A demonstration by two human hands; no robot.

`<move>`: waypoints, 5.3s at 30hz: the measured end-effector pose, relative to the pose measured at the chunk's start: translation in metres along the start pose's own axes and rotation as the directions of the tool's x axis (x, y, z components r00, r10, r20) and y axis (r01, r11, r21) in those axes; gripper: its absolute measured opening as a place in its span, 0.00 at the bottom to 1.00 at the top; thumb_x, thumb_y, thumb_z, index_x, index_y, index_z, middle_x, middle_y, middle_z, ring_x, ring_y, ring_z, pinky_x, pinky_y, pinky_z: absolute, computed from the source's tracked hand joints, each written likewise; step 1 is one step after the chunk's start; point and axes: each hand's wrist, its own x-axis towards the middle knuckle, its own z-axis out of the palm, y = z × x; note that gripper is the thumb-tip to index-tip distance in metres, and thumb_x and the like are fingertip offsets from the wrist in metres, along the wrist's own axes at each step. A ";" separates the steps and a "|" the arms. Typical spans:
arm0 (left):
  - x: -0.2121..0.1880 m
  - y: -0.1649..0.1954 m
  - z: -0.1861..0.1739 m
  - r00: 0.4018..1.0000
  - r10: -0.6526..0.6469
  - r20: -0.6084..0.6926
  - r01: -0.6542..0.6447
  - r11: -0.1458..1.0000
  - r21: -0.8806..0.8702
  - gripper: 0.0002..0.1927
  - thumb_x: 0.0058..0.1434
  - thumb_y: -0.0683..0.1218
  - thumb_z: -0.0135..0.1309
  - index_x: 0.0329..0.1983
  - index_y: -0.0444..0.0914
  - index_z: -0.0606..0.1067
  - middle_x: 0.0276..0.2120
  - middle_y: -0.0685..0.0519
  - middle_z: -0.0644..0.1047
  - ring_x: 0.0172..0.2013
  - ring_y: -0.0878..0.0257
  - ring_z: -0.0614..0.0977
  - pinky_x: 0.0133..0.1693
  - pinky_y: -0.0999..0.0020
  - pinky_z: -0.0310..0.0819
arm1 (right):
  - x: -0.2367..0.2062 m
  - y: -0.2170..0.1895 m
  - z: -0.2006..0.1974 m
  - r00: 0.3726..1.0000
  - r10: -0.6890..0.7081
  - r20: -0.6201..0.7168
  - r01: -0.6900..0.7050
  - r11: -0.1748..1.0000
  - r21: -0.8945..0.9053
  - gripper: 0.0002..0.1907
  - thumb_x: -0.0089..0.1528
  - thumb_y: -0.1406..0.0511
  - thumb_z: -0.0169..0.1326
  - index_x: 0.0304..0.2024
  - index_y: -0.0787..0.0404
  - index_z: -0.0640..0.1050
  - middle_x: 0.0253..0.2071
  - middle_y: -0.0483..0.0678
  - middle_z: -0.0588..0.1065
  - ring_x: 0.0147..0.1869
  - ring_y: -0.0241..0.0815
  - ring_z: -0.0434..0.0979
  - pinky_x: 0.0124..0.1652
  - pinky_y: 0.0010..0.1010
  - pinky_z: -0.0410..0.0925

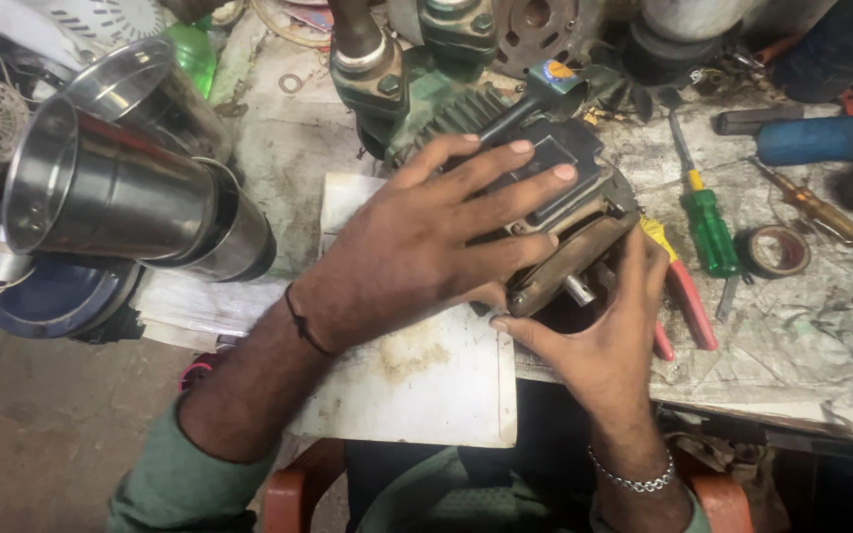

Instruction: The person works on an electric motor at a cluttered workbench. They use pliers on the motor shaft area, fit a metal cover and pulley onto the motor, tap components into place with a hammer, and use a file on parts while steadying the motor with the other hand.

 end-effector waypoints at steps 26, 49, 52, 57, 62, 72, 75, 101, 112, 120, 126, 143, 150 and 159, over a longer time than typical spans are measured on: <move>0.002 0.013 0.031 0.877 -0.394 -0.274 0.328 0.909 -0.257 0.59 0.39 0.56 0.76 0.72 0.41 0.59 0.71 0.37 0.55 0.71 0.32 0.61 0.69 0.39 0.60 | 0.023 0.012 -0.010 0.968 0.046 0.245 0.024 0.961 -0.275 0.74 0.45 0.59 0.75 0.69 0.79 0.32 0.63 0.69 0.66 0.65 0.64 0.71 0.59 0.44 0.67; 0.010 -0.026 0.006 0.929 -0.284 -0.237 0.177 0.903 -0.391 0.51 0.45 0.53 0.77 0.70 0.40 0.64 0.72 0.39 0.55 0.73 0.43 0.64 0.75 0.53 0.66 | 0.027 -0.002 0.002 0.975 -0.147 0.167 0.170 0.977 -0.130 0.76 0.46 0.64 0.77 0.73 0.73 0.31 0.69 0.70 0.63 0.71 0.63 0.69 0.62 0.43 0.69; 0.009 -0.023 0.006 0.930 -0.282 -0.234 0.181 0.909 -0.374 0.52 0.43 0.53 0.77 0.70 0.40 0.64 0.72 0.39 0.56 0.73 0.42 0.65 0.75 0.51 0.64 | 0.026 -0.002 -0.001 0.976 -0.112 0.187 0.142 0.977 -0.156 0.75 0.46 0.63 0.77 0.72 0.73 0.32 0.68 0.69 0.64 0.70 0.63 0.70 0.62 0.43 0.68; -0.004 -0.008 0.009 0.931 -0.303 -0.203 0.216 0.907 -0.361 0.53 0.43 0.52 0.76 0.72 0.40 0.64 0.75 0.39 0.55 0.76 0.40 0.61 0.75 0.50 0.61 | 0.014 -0.003 -0.003 0.974 -0.135 0.185 0.178 0.954 -0.242 0.75 0.44 0.61 0.77 0.71 0.75 0.34 0.66 0.74 0.61 0.70 0.68 0.64 0.63 0.48 0.62; -0.009 0.001 0.018 0.925 -0.313 -0.217 0.239 0.921 -0.308 0.54 0.41 0.53 0.76 0.71 0.41 0.62 0.75 0.39 0.54 0.77 0.38 0.56 0.75 0.45 0.56 | 0.013 0.007 -0.025 0.929 -0.263 0.262 0.307 0.941 -0.142 0.56 0.56 0.60 0.70 0.73 0.76 0.49 0.67 0.71 0.65 0.71 0.64 0.66 0.65 0.46 0.62; 0.006 0.051 0.004 0.857 -0.495 -0.141 0.496 0.868 -0.033 0.54 0.40 0.52 0.72 0.69 0.36 0.61 0.67 0.29 0.56 0.68 0.28 0.58 0.66 0.29 0.46 | 0.027 0.051 -0.014 0.860 0.228 0.457 -0.419 0.826 0.376 0.26 0.63 0.69 0.56 0.64 0.65 0.68 0.51 0.50 0.78 0.46 0.37 0.80 0.41 0.28 0.76; 0.021 0.056 0.000 0.850 -0.509 -0.134 0.519 0.853 0.051 0.52 0.45 0.55 0.73 0.69 0.33 0.61 0.64 0.27 0.60 0.66 0.29 0.62 0.67 0.30 0.48 | 0.025 0.061 -0.010 0.808 0.261 0.528 -0.528 0.719 0.453 0.23 0.64 0.69 0.54 0.62 0.65 0.69 0.49 0.49 0.77 0.47 0.38 0.80 0.42 0.29 0.77; 0.068 -0.002 -0.019 0.869 -0.470 0.158 0.459 0.883 0.102 0.59 0.22 0.60 0.79 0.59 0.35 0.68 0.50 0.34 0.68 0.50 0.35 0.72 0.43 0.37 0.73 | 0.013 0.046 -0.005 0.796 0.314 0.518 -0.599 0.533 0.597 0.31 0.61 0.76 0.55 0.66 0.64 0.65 0.53 0.51 0.71 0.55 0.44 0.75 0.53 0.40 0.76; 0.062 0.016 -0.007 0.885 -0.451 0.115 0.437 0.890 0.128 0.55 0.29 0.61 0.77 0.58 0.33 0.68 0.47 0.34 0.67 0.49 0.39 0.70 0.39 0.41 0.71 | 0.017 0.048 0.003 0.881 0.255 0.398 -0.403 0.846 0.350 0.36 0.56 0.79 0.58 0.65 0.63 0.61 0.58 0.51 0.73 0.63 0.43 0.75 0.57 0.35 0.72; 0.057 0.021 -0.003 0.872 -0.474 0.122 0.466 0.880 0.091 0.51 0.33 0.59 0.76 0.59 0.34 0.69 0.52 0.32 0.66 0.51 0.38 0.70 0.44 0.40 0.68 | 0.017 0.052 0.002 0.898 0.207 0.388 -0.323 0.910 0.261 0.34 0.58 0.76 0.57 0.64 0.62 0.60 0.56 0.50 0.75 0.61 0.42 0.78 0.56 0.35 0.73; 0.053 0.041 0.003 0.879 -0.477 -0.010 0.472 0.867 0.163 0.57 0.35 0.62 0.76 0.66 0.35 0.66 0.61 0.26 0.62 0.59 0.32 0.67 0.50 0.31 0.65 | 0.024 0.054 0.003 0.914 0.103 0.392 -0.263 0.887 0.380 0.32 0.55 0.82 0.53 0.61 0.65 0.65 0.58 0.53 0.73 0.65 0.46 0.75 0.61 0.39 0.70; 0.041 0.036 0.009 0.911 -0.408 -0.056 0.411 0.901 0.140 0.45 0.50 0.62 0.71 0.67 0.42 0.67 0.64 0.28 0.61 0.60 0.34 0.66 0.52 0.38 0.63 | 0.021 0.026 -0.007 0.967 0.093 0.238 -0.076 0.994 -0.081 0.42 0.55 0.76 0.60 0.70 0.64 0.59 0.54 0.55 0.77 0.59 0.54 0.80 0.54 0.40 0.73; 0.038 0.037 0.008 0.909 -0.415 -0.040 0.417 0.902 0.109 0.46 0.46 0.60 0.71 0.67 0.42 0.67 0.64 0.28 0.61 0.59 0.35 0.66 0.51 0.39 0.63 | 0.003 0.006 -0.008 0.988 -0.148 -0.047 0.118 0.912 -0.392 0.63 0.53 0.69 0.72 0.74 0.73 0.41 0.62 0.70 0.68 0.58 0.68 0.74 0.49 0.49 0.71; 0.038 0.037 0.011 0.919 -0.389 -0.071 0.395 0.908 0.138 0.51 0.39 0.56 0.73 0.68 0.41 0.66 0.64 0.28 0.60 0.60 0.34 0.66 0.54 0.39 0.62 | 0.000 -0.003 0.003 0.959 -0.282 -0.003 0.243 0.831 -0.500 0.69 0.40 0.64 0.77 0.75 0.67 0.48 0.62 0.74 0.66 0.60 0.69 0.72 0.54 0.47 0.70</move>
